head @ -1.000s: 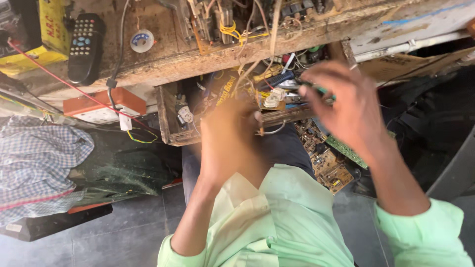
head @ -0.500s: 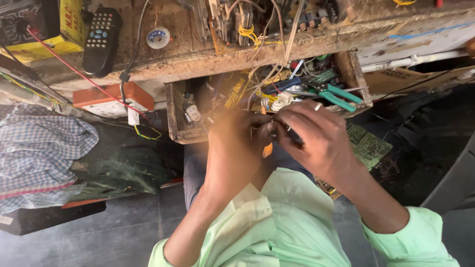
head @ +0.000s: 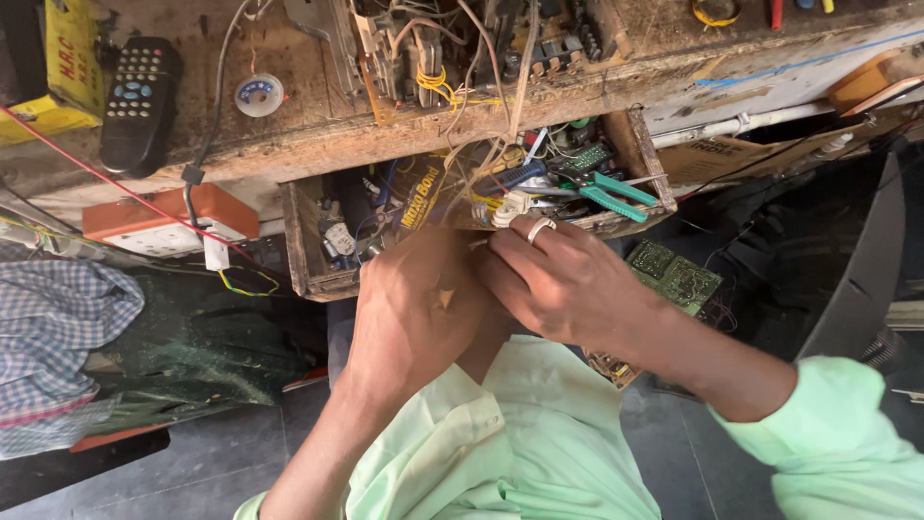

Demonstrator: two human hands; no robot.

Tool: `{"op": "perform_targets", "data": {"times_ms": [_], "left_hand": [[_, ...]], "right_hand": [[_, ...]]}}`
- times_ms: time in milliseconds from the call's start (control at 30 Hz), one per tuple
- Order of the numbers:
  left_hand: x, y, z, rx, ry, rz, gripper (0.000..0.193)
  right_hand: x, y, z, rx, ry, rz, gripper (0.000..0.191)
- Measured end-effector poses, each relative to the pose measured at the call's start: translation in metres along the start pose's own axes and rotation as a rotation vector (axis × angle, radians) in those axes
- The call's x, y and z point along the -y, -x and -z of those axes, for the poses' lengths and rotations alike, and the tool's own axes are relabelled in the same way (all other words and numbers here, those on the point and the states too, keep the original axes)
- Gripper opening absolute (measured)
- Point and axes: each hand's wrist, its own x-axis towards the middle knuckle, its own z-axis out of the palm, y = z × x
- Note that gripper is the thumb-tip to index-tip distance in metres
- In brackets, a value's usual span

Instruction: The person solders components onto green circuit boards at a cluttered workbench, holding a soldering iron in one hand and wire or board in the other. They reposition the boards, work on different boards one at a time, and use pliers to handle parts between soldering passes.

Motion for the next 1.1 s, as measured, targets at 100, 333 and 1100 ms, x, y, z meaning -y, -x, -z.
{"op": "perform_targets", "data": {"times_ms": [100, 333, 1100], "left_hand": [[0.002, -0.004, -0.004, 0.014, -0.066, 0.002, 0.014], [-0.001, -0.006, -0.015, 0.063, -0.095, 0.087, 0.018], [0.039, 0.0, -0.002, -0.077, 0.133, 0.216, 0.015]], "right_hand": [[-0.007, -0.004, -0.001, -0.027, 0.082, 0.076, 0.025], [-0.011, -0.013, -0.003, 0.004, 0.065, 0.136, 0.019], [-0.262, 0.074, -0.029, -0.192, -0.353, -0.683, 0.016]]}}
